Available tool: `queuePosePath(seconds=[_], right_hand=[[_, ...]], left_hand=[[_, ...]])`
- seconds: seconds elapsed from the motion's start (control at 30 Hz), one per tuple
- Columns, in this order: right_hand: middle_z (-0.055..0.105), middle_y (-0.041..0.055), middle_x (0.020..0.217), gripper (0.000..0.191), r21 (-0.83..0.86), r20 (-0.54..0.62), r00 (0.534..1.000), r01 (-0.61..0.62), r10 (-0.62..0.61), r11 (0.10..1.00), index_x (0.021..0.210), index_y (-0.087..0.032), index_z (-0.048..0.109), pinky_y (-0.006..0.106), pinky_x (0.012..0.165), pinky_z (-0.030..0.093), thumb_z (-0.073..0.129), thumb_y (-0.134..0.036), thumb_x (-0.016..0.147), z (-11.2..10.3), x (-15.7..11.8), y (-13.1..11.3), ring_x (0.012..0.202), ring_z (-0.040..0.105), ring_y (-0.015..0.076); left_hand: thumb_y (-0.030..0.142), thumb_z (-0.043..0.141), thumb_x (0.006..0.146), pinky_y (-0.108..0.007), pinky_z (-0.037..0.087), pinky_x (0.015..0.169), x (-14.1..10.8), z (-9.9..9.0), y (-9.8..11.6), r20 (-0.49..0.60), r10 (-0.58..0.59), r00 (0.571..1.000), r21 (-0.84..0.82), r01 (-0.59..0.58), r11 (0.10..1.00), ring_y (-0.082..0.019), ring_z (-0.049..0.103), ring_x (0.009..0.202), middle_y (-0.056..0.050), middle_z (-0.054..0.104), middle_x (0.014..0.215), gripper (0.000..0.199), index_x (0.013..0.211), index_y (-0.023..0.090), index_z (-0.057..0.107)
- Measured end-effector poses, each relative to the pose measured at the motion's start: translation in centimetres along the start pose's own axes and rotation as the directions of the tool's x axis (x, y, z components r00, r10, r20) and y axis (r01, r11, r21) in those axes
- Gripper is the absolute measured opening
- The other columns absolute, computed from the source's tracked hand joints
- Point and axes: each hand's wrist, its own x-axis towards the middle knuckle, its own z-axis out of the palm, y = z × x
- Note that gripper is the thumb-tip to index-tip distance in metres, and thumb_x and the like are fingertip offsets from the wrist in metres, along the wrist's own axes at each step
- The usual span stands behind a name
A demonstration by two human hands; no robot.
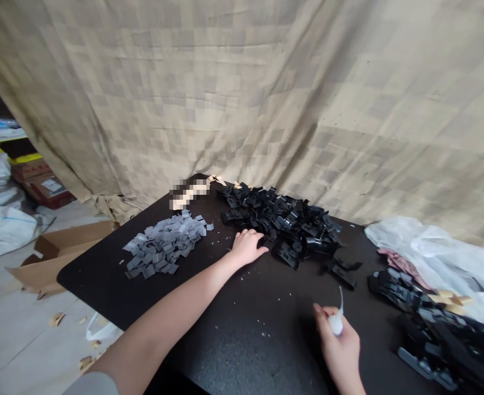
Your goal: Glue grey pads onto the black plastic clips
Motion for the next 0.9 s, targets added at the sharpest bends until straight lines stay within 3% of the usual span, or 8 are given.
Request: queuePosePath(seconds=[0.2,0.33,0.4,0.5,0.57,0.63,0.77,0.9], right_hand=[[0.049,0.0008,0.049,0.049,-0.016,0.041,0.999,0.003,-0.002,1.0,0.067,-0.014,0.056,0.022,0.039,0.032,0.067,-0.059,0.05,-0.4,0.7,0.5,0.044,0.043,0.0116],[0.049,0.0006,0.048,0.045,-0.085,0.05,0.998,0.027,-0.023,0.996,0.066,-0.014,0.056,0.022,0.039,0.033,0.067,-0.056,0.051,-0.3,0.6,0.1,0.045,0.044,0.0124],[0.048,0.0003,0.048,0.044,-0.093,0.043,0.999,0.033,-0.029,0.995,0.066,-0.015,0.056,0.022,0.039,0.033,0.065,-0.056,0.052,-0.2,0.3,-0.1,0.046,0.044,0.0126],[0.049,0.0003,0.049,0.044,-0.092,0.014,1.0,0.028,-0.027,0.995,0.068,-0.016,0.056,0.023,0.041,0.034,0.064,-0.056,0.053,-0.1,0.2,0.0,0.048,0.046,0.0132],[0.049,0.0002,0.051,0.045,-0.103,0.018,1.0,-0.006,0.008,0.995,0.069,-0.016,0.056,0.023,0.043,0.035,0.065,-0.056,0.052,-0.2,0.4,0.3,0.049,0.046,0.0138],[0.05,0.0003,0.052,0.045,-0.101,0.043,0.998,-0.046,0.05,0.994,0.069,-0.016,0.055,0.024,0.044,0.035,0.066,-0.056,0.05,-0.3,0.6,0.7,0.05,0.046,0.014],[0.049,-0.0003,0.052,0.044,-0.052,0.05,0.996,-0.065,0.067,0.997,0.069,-0.016,0.055,0.024,0.044,0.032,0.066,-0.053,0.048,0.1,0.9,0.6,0.049,0.043,0.0125],[0.049,-0.0006,0.054,0.042,0.054,0.099,0.994,-0.053,0.048,0.997,0.068,-0.015,0.052,0.022,0.048,0.031,0.064,-0.052,0.052,0.7,0.0,-1.1,0.05,0.039,0.0094]], left_hand=[[0.031,0.047,0.082,-0.037,0.042,0.086,-2.6,-0.9,-0.9,0.044,0.077,0.996,-0.037,-0.075,0.996,-0.024,0.052,0.1,-0.008,0.061,0.105,0.03,0.107,0.02,0.061],[0.039,0.06,0.074,-0.027,0.042,0.086,-6.1,-3.4,-2.8,0.105,0.219,0.97,-0.077,-0.212,0.974,-0.018,0.054,0.099,0.0,0.063,0.107,0.034,0.106,0.028,0.063],[0.046,0.066,0.066,-0.024,0.04,0.088,-7.7,-5.3,-4.1,0.078,0.23,0.97,-0.065,-0.226,0.972,-0.017,0.052,0.103,0.002,0.061,0.112,0.044,0.107,0.03,0.061],[0.042,0.054,0.079,-0.032,0.036,0.093,-9.1,-8.3,-6.9,-0.09,0.051,0.995,0.021,-0.049,0.999,-0.02,0.049,0.105,-0.002,0.06,0.113,0.035,0.109,0.027,0.06],[0.034,0.041,0.086,-0.041,0.035,0.091,-9.4,-9.9,-9.3,-0.244,-0.143,0.959,0.074,0.166,0.983,-0.026,0.047,0.104,-0.009,0.057,0.113,0.035,0.113,0.02,0.057],[0.032,0.045,0.084,-0.042,0.037,0.087,-9.3,-10.8,-11.5,-0.325,-0.254,0.911,0.105,0.301,0.948,-0.028,0.048,0.101,-0.011,0.057,0.11,0.034,0.112,0.018,0.057],[0.027,0.058,0.075,-0.031,0.041,0.081,-9.2,-10.8,-14.3,-0.347,-0.272,0.898,0.164,0.343,0.925,-0.022,0.052,0.092,-0.003,0.061,0.097,0.019,0.092,0.025,0.066],[0.026,0.054,0.077,-0.029,0.042,0.08,-10.2,-10.8,-13.6,-0.421,-0.219,0.881,0.175,0.315,0.933,-0.021,0.054,0.09,-0.006,0.059,0.093,0.015,0.084,0.021,0.065]])
